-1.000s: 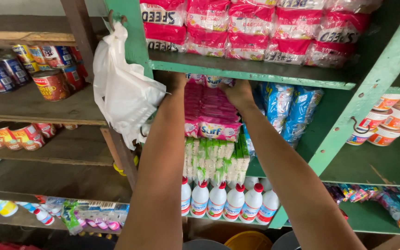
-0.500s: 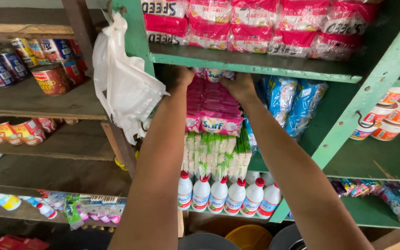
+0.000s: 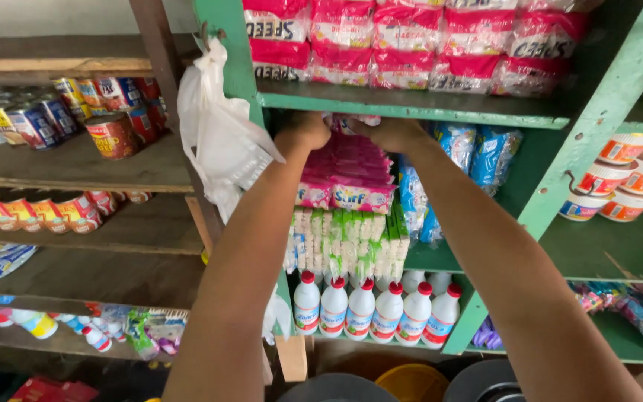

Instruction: Wiping detergent sachets with a cloth and organizing them on grocery store shelves.

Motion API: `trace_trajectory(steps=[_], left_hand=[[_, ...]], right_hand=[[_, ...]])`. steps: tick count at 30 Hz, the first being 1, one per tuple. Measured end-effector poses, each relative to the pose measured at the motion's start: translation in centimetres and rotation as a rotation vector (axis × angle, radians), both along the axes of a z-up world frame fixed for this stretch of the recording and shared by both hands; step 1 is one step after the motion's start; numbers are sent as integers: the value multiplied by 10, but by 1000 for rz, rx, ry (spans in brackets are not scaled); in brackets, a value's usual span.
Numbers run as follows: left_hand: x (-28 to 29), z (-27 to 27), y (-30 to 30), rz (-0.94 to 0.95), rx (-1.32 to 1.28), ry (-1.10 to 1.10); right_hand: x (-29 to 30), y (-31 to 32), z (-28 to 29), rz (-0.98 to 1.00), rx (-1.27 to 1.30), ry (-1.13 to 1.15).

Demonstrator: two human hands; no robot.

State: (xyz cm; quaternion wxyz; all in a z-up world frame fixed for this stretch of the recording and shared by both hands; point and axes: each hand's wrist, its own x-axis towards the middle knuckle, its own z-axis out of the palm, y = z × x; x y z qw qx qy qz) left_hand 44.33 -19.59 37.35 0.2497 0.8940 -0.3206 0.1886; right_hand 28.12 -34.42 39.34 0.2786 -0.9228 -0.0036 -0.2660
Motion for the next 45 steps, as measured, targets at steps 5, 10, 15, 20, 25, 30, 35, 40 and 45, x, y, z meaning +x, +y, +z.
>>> trace_trajectory(steps=[5, 10, 15, 20, 25, 30, 35, 40, 45], left_hand=[[-103, 7, 59, -91, -70, -73], [-239, -27, 146, -376, -340, -448], [-341, -113, 212, -329, -572, -409], [-374, -262, 247, -103, -660, -42], [-424, -378, 274, 128, -718, 423], [-477, -499, 306, 136, -463, 540], [-541, -660, 328, 294, -127, 525], [-585, -697, 313, 435, -411, 1038], [-578, -705, 309, 852, -232, 1060]], right_hand=[[-79, 32, -3, 16, -51, -19], [-174, 62, -91, 180, -155, -505], [-262, 130, -269, 47, -33, -388], [-348, 179, -410, 459, -59, 496], [-409, 209, -505, 569, -326, 1140], [-449, 209, -585, 422, -476, 700], [-441, 186, -604, 394, -226, 635], [-436, 180, -585, 371, 47, 643], [-460, 142, -646, 3, 1684, 694]])
